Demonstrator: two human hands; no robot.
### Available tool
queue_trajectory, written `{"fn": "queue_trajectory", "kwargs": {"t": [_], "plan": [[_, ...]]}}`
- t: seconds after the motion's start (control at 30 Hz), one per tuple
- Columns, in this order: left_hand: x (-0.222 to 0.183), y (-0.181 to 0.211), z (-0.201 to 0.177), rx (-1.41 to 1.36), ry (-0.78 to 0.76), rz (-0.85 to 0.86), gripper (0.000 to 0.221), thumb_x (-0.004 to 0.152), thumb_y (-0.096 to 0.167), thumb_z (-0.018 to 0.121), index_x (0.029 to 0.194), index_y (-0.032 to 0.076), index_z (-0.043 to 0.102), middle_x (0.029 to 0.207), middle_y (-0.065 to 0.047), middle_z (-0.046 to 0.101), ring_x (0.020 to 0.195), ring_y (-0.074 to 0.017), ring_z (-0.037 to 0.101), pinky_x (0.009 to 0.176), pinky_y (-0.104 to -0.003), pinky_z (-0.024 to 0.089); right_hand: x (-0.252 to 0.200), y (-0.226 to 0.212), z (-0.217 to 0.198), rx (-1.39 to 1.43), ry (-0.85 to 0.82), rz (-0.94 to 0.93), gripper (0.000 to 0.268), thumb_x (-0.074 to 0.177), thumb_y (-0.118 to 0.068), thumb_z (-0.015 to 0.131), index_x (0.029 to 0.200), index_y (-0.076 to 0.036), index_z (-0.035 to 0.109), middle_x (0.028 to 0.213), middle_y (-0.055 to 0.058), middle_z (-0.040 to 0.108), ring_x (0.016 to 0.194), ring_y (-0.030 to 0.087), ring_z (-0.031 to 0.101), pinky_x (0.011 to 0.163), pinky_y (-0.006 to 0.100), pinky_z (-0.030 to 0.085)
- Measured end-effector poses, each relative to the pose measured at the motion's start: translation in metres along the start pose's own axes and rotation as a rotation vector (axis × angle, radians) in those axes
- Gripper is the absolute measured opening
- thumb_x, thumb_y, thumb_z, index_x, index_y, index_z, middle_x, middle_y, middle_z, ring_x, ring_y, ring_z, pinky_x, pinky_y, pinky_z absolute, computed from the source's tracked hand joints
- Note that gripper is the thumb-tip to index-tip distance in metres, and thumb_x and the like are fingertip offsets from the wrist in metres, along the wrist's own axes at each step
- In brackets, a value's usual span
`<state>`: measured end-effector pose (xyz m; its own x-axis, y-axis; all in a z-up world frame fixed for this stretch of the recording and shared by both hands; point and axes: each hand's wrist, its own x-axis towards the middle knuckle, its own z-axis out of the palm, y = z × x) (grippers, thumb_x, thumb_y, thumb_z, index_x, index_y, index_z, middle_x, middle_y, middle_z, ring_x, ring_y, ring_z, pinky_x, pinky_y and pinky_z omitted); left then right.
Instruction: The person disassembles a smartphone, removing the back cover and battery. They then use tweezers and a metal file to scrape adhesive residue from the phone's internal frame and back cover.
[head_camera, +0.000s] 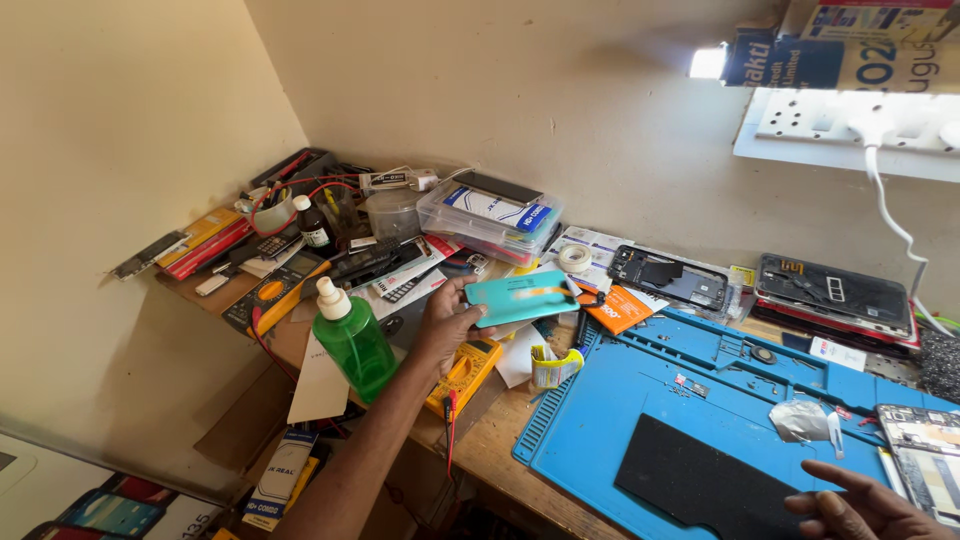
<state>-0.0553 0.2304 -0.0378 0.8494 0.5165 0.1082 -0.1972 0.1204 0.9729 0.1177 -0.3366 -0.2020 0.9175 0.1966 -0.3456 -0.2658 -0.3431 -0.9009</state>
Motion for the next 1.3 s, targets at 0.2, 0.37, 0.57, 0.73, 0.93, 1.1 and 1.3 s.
{"fn": "queue_trajectory", "kwargs": {"t": [0.2,0.37,0.57,0.73,0.93,1.1,1.3], "plan": [[0.032,-0.037,-0.016,-0.019,0.083,-0.032,0.055,0.090,-0.004,0.063,0.141,0.005,0.044,0.123,-0.012,0.060,0.103,-0.0217,0.067,0.074,-0.035,0.067,-0.013,-0.015,0.006,0.005,-0.007,0.070,0.041,0.102,-0.012,0.060,0.142,-0.009,0.063,0.114,0.023,0.076,0.095,0.031,0.077,0.078,0.048,0.062],[0.047,-0.056,-0.042,0.041,0.016,-0.144,0.070,0.085,0.011,0.072,0.147,0.017,0.042,0.133,-0.013,0.056,0.102,-0.0258,0.066,0.077,-0.040,0.061,-0.123,-0.077,0.002,-0.201,0.269,-0.290,0.040,0.093,-0.020,0.074,0.130,-0.004,0.071,0.102,0.018,0.080,0.088,0.027,0.078,0.078,0.039,0.062],[0.012,-0.010,-0.035,-0.005,-0.088,-0.154,0.090,0.092,0.024,0.068,0.166,0.001,0.021,0.160,-0.012,0.038,0.143,-0.0229,0.047,0.116,-0.053,0.034,-0.173,-0.141,-0.027,-0.808,0.670,-0.416,0.058,0.087,-0.039,0.075,0.137,-0.011,0.065,0.127,0.018,0.069,0.110,0.033,0.069,0.093,0.046,0.056],[-0.017,0.021,-0.013,-0.023,-0.156,-0.092,0.082,0.100,0.024,0.062,0.166,-0.003,0.023,0.154,-0.011,0.044,0.144,-0.0203,0.040,0.117,-0.046,0.026,-0.172,-0.143,-0.014,-1.121,0.546,-0.256,0.085,0.075,-0.056,0.080,0.143,-0.014,0.053,0.128,0.015,0.064,0.120,0.031,0.061,0.102,0.048,0.050],[-0.043,0.028,0.018,0.020,-0.049,0.215,0.076,0.101,0.014,0.065,0.164,-0.004,0.027,0.166,-0.013,0.040,0.153,-0.0211,0.038,0.125,-0.036,0.030,-0.172,-0.163,-0.007,-1.058,0.553,-0.011,0.085,0.077,-0.053,0.082,0.147,-0.014,0.051,0.127,0.017,0.067,0.119,0.033,0.065,0.102,0.047,0.054],[-0.112,0.036,0.100,0.009,-0.218,0.260,0.061,0.094,0.009,0.066,0.151,-0.001,0.047,0.151,-0.016,0.055,0.138,-0.0224,0.051,0.114,-0.039,0.041,-0.183,-0.160,-0.039,-0.301,0.330,-0.179,0.081,0.075,-0.042,0.076,0.145,-0.010,0.055,0.122,0.019,0.073,0.111,0.032,0.068,0.095,0.044,0.053],[-0.107,0.031,0.199,0.305,-0.705,0.267,0.066,0.092,0.012,0.071,0.151,0.008,0.043,0.155,-0.009,0.050,0.137,-0.0231,0.052,0.110,-0.041,0.046,-0.176,-0.108,-0.024,0.615,-0.370,-0.213,0.069,0.087,-0.038,0.062,0.136,0.011,0.058,0.112,0.029,0.075,0.097,0.035,0.072,0.084,0.044,0.054]]}}
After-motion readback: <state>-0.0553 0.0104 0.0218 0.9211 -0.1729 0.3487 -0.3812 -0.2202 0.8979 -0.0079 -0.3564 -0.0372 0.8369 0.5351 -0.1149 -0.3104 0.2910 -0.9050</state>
